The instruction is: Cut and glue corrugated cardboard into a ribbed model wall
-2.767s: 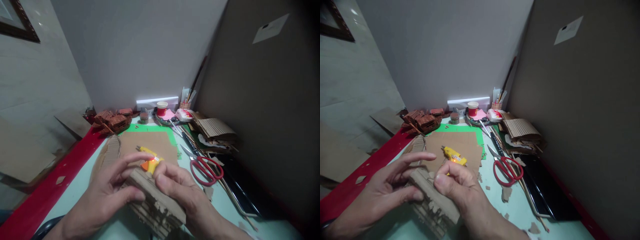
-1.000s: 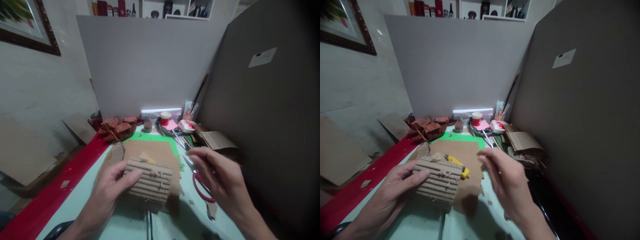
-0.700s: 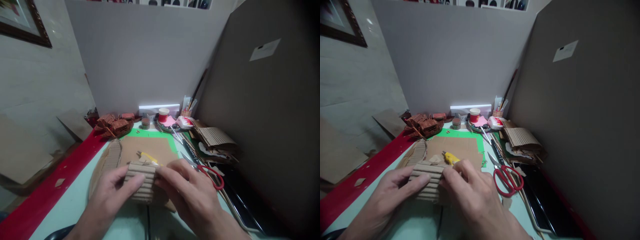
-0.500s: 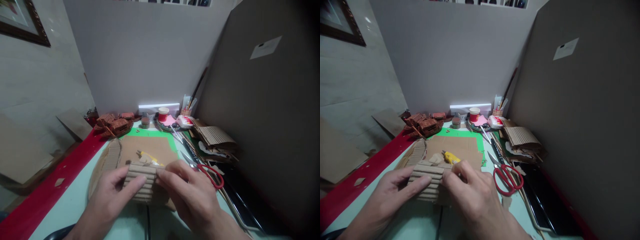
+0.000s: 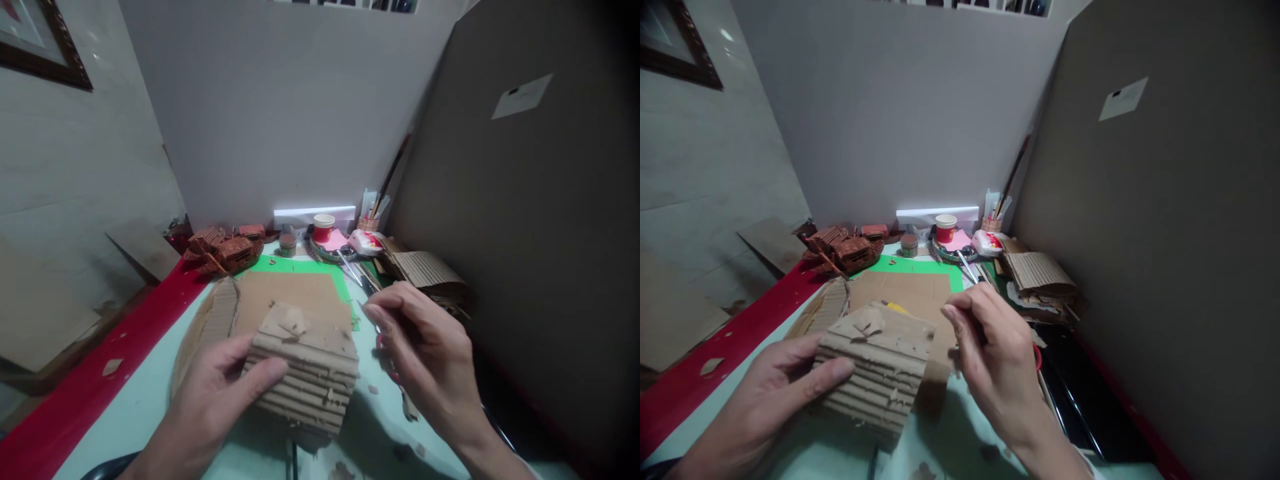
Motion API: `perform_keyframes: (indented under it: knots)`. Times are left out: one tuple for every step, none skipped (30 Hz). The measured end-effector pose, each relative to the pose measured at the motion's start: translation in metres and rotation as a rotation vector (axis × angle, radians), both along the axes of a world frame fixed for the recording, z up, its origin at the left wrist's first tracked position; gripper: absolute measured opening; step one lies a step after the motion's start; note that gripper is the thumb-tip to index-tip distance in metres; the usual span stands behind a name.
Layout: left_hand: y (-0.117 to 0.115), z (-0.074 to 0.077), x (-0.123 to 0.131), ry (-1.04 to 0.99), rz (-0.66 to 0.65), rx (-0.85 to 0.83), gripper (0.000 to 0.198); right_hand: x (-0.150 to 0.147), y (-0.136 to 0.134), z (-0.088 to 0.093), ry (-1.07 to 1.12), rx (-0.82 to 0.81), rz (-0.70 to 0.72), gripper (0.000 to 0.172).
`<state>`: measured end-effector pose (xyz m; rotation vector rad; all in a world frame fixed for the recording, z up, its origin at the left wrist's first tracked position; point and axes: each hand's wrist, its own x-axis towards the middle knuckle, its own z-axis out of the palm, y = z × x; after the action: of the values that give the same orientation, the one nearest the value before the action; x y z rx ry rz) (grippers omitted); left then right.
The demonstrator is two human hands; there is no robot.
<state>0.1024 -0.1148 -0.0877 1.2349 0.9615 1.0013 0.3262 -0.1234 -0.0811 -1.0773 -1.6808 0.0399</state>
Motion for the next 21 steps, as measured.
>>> perform_keyframes:
  knots:
    - [0.0,0.0,-0.001,-0.018,0.003,-0.016,0.021,0.003,0.001,0.001,-0.026,0.015,0.012,0.015]
    - [0.0,0.0,-0.001,-0.036,0.001,-0.033,0.023,0.006,0.0,0.002,-0.058,0.041,0.036,0.014]
    - [0.0,-0.001,-0.001,-0.051,-0.003,-0.05,0.023,0.008,-0.001,0.003,-0.09,0.075,0.066,0.016]
    - [0.0,-0.001,-0.002,-0.064,-0.005,-0.072,0.024,0.009,-0.002,0.003,-0.119,0.108,0.1,0.02]
    - [0.0,-0.001,-0.002,-0.079,-0.005,-0.091,0.024,0.009,-0.004,0.003,-0.145,0.127,0.135,0.025]
    - [0.0,-0.001,-0.002,-0.09,-0.003,-0.109,0.023,0.009,-0.006,0.002,-0.169,0.137,0.17,0.029]
    - [0.0,-0.001,-0.003,-0.098,-0.004,-0.124,0.023,0.009,-0.008,0.002,-0.196,0.145,0.199,0.031]
    - [0.001,-0.001,-0.003,-0.102,-0.007,-0.134,0.023,0.008,-0.009,0.002,-0.239,0.153,0.228,0.032]
    - [0.001,-0.001,-0.004,-0.1,-0.013,-0.139,0.024,0.006,-0.009,0.001,-0.295,0.162,0.251,0.032]
    - [0.001,0.0,-0.004,-0.093,-0.019,-0.138,0.025,0.005,-0.009,0.001,-0.359,0.17,0.266,0.031]
    - [0.001,0.0,-0.004,-0.08,-0.027,-0.133,0.027,0.003,-0.008,0.001,-0.42,0.179,0.272,0.03]
    - [0.002,0.0,-0.004,-0.064,-0.035,-0.128,0.029,0.001,-0.007,0.0,-0.469,0.187,0.273,0.029]
    - [0.002,0.0,-0.004,-0.048,-0.048,-0.12,0.031,-0.002,-0.006,-0.001,-0.506,0.2,0.273,0.027]
    - [0.002,0.0,-0.004,-0.032,-0.06,-0.112,0.033,-0.004,-0.005,-0.002,-0.533,0.214,0.277,0.025]
    - [0.002,0.0,-0.004,-0.022,-0.073,-0.103,0.035,-0.006,-0.004,-0.004,-0.554,0.236,0.28,0.023]
    - [0.003,0.0,-0.004,-0.019,-0.083,-0.094,0.036,-0.007,-0.003,-0.006,-0.578,0.26,0.282,0.02]
    - [0.003,0.0,-0.004,-0.023,-0.084,-0.09,0.036,-0.009,-0.003,-0.008,-0.599,0.283,0.275,0.017]
    - [0.003,-0.001,-0.003,-0.036,-0.078,-0.09,0.035,-0.009,-0.002,-0.01,-0.606,0.308,0.254,0.015]
    - [0.004,-0.001,-0.003,-0.058,-0.065,-0.098,0.033,-0.009,-0.001,-0.011,-0.586,0.321,0.217,0.013]
    - [0.004,-0.002,-0.002,-0.087,-0.048,-0.111,0.032,-0.008,-0.001,-0.011,-0.54,0.328,0.163,0.013]
    - [0.005,-0.003,-0.002,-0.119,-0.027,-0.127,0.03,-0.006,-0.001,-0.01,-0.472,0.331,0.099,0.015]
